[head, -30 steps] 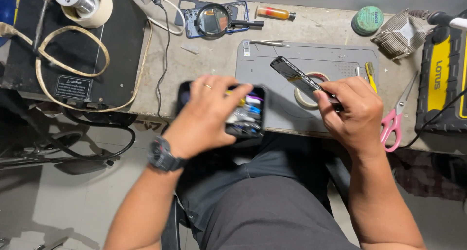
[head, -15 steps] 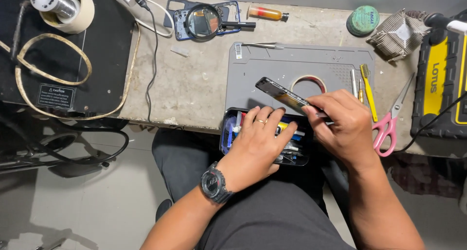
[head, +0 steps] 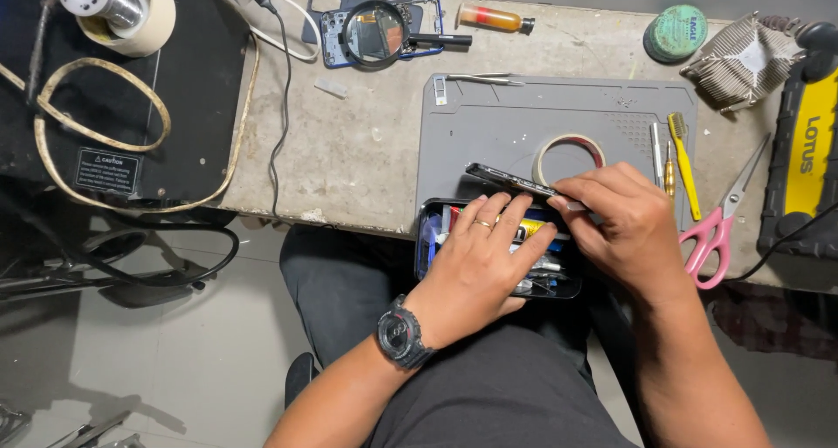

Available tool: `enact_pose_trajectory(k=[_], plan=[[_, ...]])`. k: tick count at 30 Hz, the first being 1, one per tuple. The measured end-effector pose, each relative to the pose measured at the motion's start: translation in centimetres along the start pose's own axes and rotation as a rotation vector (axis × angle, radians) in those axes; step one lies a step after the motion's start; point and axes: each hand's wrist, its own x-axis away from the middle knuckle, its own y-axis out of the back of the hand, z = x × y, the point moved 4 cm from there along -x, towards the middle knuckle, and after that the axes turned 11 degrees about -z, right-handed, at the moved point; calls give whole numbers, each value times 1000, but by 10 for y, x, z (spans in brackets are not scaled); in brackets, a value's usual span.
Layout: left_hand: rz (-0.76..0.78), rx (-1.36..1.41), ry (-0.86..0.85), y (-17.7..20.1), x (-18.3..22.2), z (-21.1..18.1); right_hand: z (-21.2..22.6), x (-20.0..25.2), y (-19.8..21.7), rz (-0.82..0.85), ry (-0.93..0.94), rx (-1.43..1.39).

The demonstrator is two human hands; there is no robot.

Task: Cutting a strip of double-sided adhesive tape and applying it to internal components of a disassembled electronic device.

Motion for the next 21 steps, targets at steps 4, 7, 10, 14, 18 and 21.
enact_pose_trajectory(k=[4, 7, 10, 14, 18, 21], plan=[[6, -63, 1, 1, 7, -2, -3, 2, 7, 23, 7, 20], [19, -63, 52, 7, 17, 4, 1, 1, 6, 35, 73, 87], [1, -125, 82, 18, 26, 13, 9, -2, 0, 19, 125, 116], [0, -212, 101, 20, 34, 17, 16, -4, -7, 35, 143, 96], [2, -179, 129, 17, 40, 22, 15, -5, -6, 90, 79, 47], [47, -167, 158, 14, 42, 25, 15, -6, -5, 117, 67, 21]])
